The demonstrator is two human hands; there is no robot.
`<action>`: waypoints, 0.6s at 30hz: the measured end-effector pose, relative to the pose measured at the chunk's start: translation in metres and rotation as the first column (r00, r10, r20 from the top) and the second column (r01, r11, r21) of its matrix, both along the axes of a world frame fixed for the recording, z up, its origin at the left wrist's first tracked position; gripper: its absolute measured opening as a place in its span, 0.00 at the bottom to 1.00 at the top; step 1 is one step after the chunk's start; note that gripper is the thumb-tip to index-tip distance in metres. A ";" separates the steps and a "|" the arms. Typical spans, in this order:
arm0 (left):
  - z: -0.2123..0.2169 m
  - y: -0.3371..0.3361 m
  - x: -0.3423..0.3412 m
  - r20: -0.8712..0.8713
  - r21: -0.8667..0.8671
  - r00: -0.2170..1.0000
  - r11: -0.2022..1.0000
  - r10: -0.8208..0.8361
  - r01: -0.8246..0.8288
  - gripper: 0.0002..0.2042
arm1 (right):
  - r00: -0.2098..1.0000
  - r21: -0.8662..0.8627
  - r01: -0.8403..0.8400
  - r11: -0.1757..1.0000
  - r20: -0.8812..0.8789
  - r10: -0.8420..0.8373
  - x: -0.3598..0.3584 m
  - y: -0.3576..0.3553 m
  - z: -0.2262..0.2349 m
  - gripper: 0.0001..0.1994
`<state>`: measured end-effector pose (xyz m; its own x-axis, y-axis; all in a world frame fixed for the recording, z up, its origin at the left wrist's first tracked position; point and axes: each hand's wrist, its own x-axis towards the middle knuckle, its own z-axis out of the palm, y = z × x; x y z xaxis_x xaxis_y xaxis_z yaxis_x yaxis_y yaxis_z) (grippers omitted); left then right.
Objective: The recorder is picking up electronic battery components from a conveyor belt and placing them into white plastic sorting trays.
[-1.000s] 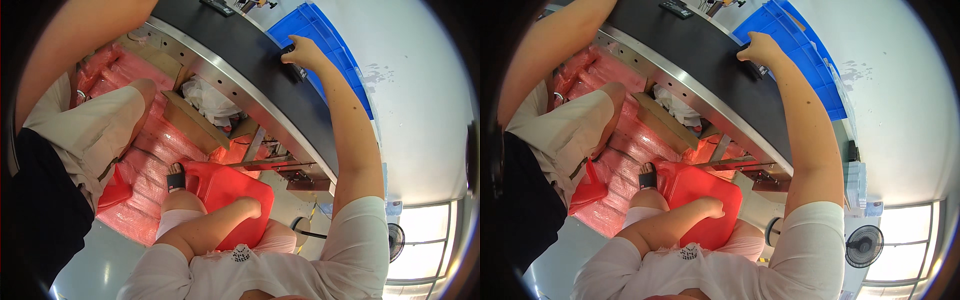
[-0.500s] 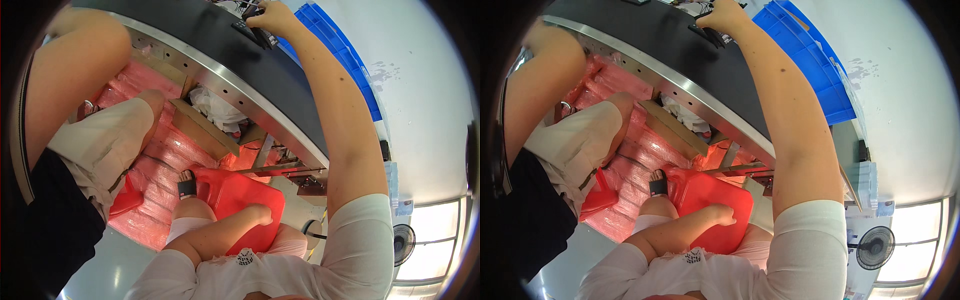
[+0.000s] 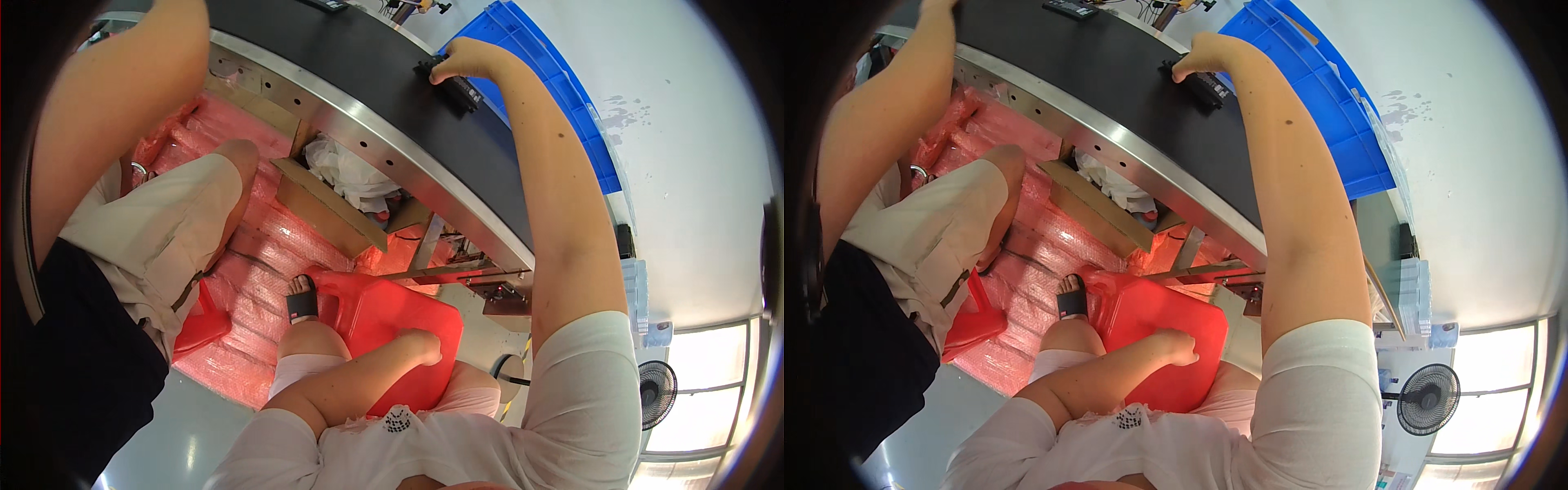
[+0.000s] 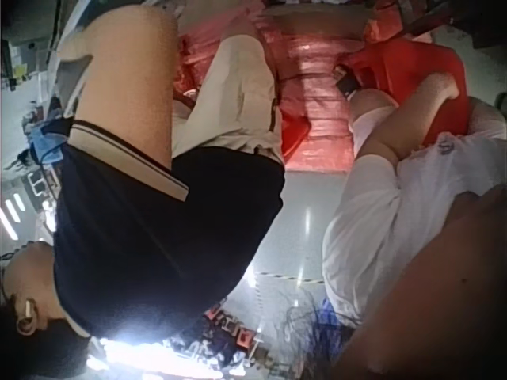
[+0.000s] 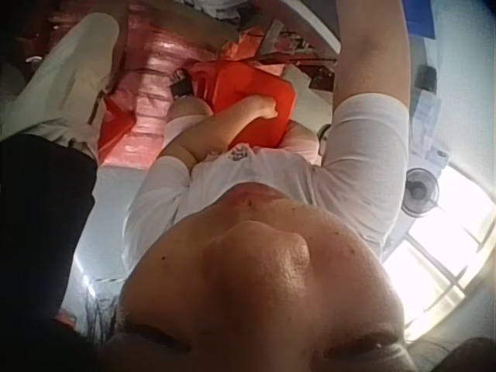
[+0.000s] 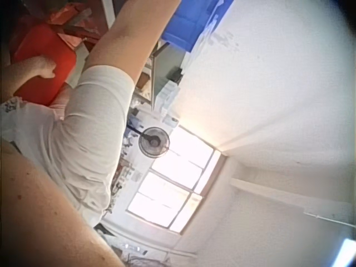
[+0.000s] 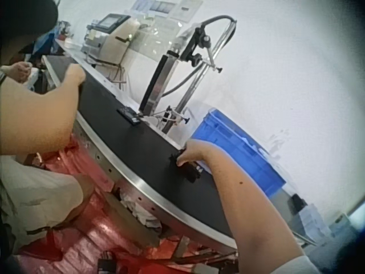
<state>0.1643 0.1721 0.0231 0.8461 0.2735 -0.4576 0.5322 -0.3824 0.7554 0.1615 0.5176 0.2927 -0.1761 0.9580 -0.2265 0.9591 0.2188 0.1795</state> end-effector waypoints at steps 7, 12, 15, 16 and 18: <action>0.006 0.003 0.002 -0.012 -0.004 1.000 1.000 -0.021 0.021 0.21 | 0.996 -0.014 0.092 0.996 0.015 -0.092 0.025 -0.023 0.007 0.28; 0.011 0.005 0.003 -0.082 -0.062 0.994 0.996 -0.067 0.062 0.18 | 0.996 0.113 0.036 0.993 0.080 -0.045 0.034 -0.033 0.014 0.38; 0.002 0.001 0.007 -0.062 -0.046 0.995 0.996 -0.077 0.074 0.18 | 0.999 0.197 0.022 0.980 -0.049 -0.013 0.033 -0.029 0.020 0.37; 0.002 0.001 0.007 -0.062 -0.047 0.995 0.996 -0.078 0.075 0.18 | 0.999 0.196 0.023 0.980 -0.049 -0.014 0.031 -0.030 0.021 0.37; 0.004 0.002 0.005 -0.090 -0.050 0.994 0.997 -0.068 0.063 0.18 | 0.998 0.145 -0.029 0.989 -0.044 0.036 0.028 -0.031 0.022 0.37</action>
